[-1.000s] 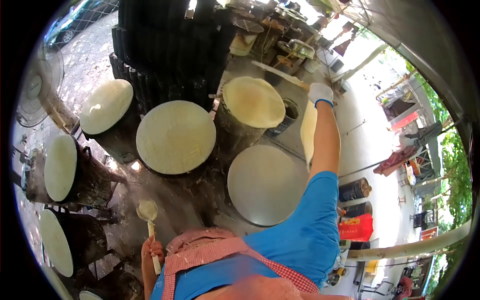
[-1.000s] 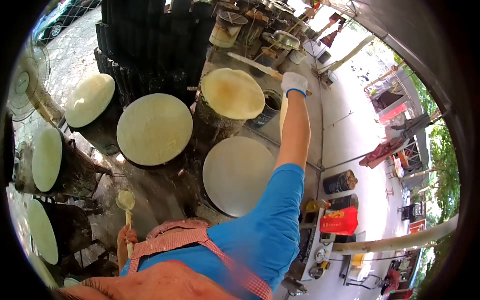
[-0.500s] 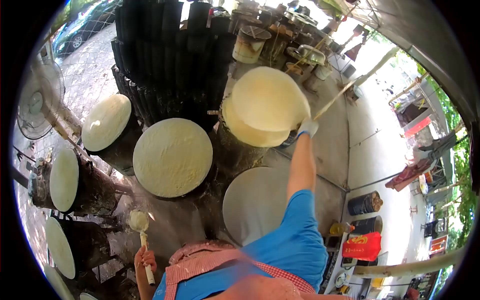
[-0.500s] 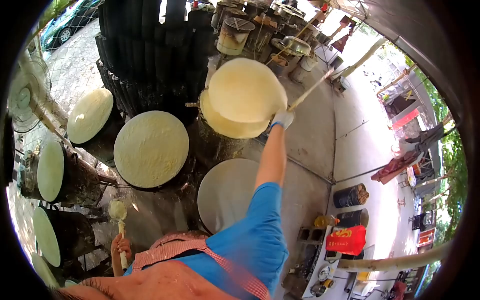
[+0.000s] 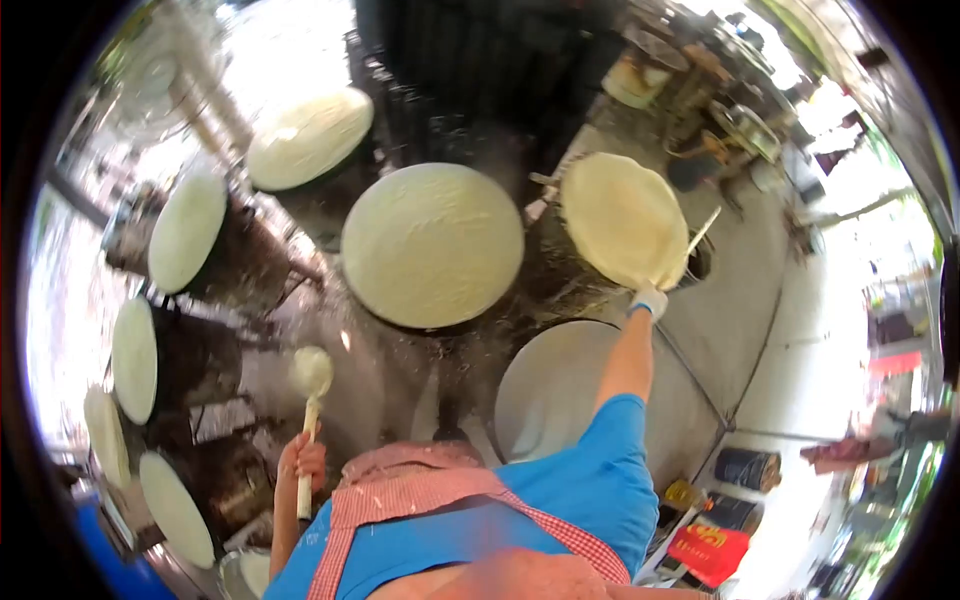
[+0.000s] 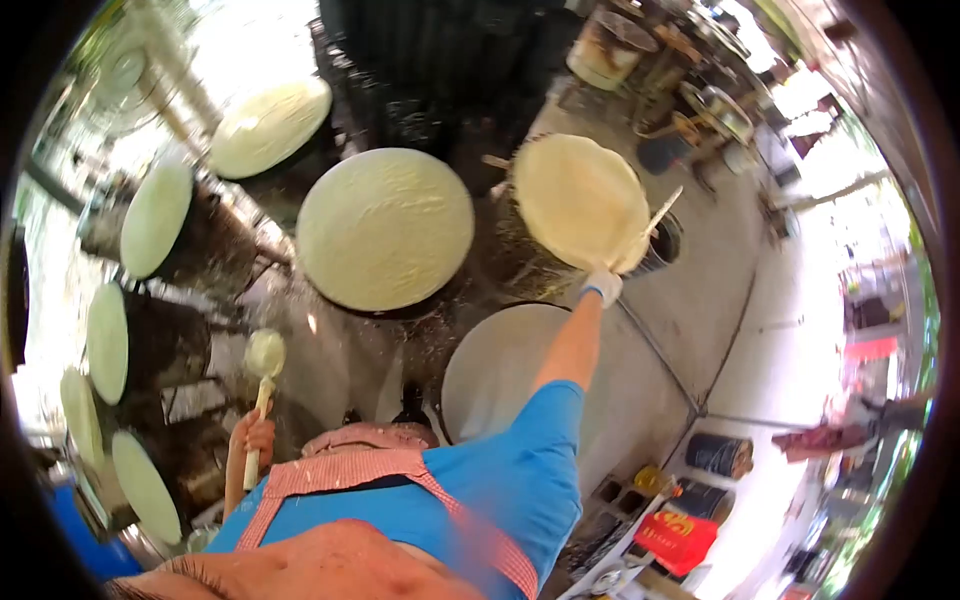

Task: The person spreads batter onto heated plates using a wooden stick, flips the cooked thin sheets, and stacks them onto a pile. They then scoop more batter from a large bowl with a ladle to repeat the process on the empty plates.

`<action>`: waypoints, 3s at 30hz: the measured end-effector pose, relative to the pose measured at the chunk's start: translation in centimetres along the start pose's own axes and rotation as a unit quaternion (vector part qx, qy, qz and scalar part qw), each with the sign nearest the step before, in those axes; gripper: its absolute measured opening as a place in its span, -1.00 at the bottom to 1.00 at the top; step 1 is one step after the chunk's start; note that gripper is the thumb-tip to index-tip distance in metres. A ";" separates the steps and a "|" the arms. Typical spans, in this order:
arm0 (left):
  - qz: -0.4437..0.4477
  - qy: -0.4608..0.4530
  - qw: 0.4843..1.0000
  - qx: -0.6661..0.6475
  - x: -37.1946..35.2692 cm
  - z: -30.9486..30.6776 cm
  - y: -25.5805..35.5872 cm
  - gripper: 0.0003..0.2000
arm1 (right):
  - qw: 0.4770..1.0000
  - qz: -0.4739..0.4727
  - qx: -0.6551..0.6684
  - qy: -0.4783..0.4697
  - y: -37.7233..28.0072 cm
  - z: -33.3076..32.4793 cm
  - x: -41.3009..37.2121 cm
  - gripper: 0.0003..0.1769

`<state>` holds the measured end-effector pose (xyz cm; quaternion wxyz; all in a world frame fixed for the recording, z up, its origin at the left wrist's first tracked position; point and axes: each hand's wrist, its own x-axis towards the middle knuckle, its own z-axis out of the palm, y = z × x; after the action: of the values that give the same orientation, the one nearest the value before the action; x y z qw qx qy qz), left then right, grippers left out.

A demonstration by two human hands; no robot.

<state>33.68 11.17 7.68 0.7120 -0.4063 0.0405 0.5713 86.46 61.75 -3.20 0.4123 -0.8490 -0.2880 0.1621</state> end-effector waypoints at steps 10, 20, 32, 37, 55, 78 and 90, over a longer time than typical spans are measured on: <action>0.034 -0.062 0.998 -0.005 -9.4 -7.9 4.6 -0.81 | 0.914 -0.284 -0.023 -0.291 -5.6 -4.0 -29.6 -0.46; 0.452 -0.119 0.872 -0.143 -19.3 -25.3 -8.2 -0.86 | 0.394 -0.320 -0.163 -0.846 -2.4 -0.3 -61.6 -0.85; 0.716 0.019 0.698 -0.003 -34.1 -50.7 -10.8 -0.34 | -0.080 -0.848 -0.139 -0.504 11.6 -23.9 -98.6 -0.68; 0.540 0.133 0.808 -0.193 -32.6 -68.3 0.7 -0.84 | -0.204 -0.879 -0.159 -0.401 20.2 -31.1 -102.3 -0.70; 0.741 0.081 0.666 0.007 -57.4 -35.1 -23.5 -0.82 | 0.139 -0.744 0.165 -0.633 14.6 -37.9 -92.1 -0.53; 0.446 0.027 0.855 0.263 -46.1 -27.5 -10.7 -0.87 | 0.434 -0.308 -0.025 -0.847 16.6 -35.7 -71.8 -0.69; -0.242 -0.072 0.943 0.217 0.5 -17.4 -15.8 -0.78 | 0.853 -0.267 -0.306 -0.328 32.0 -51.6 -35.1 -0.56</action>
<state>54.32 0.45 4.26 0.9007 -0.1973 0.0121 0.3870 96.86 -7.21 4.03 0.0402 -0.7202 -0.6571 0.2187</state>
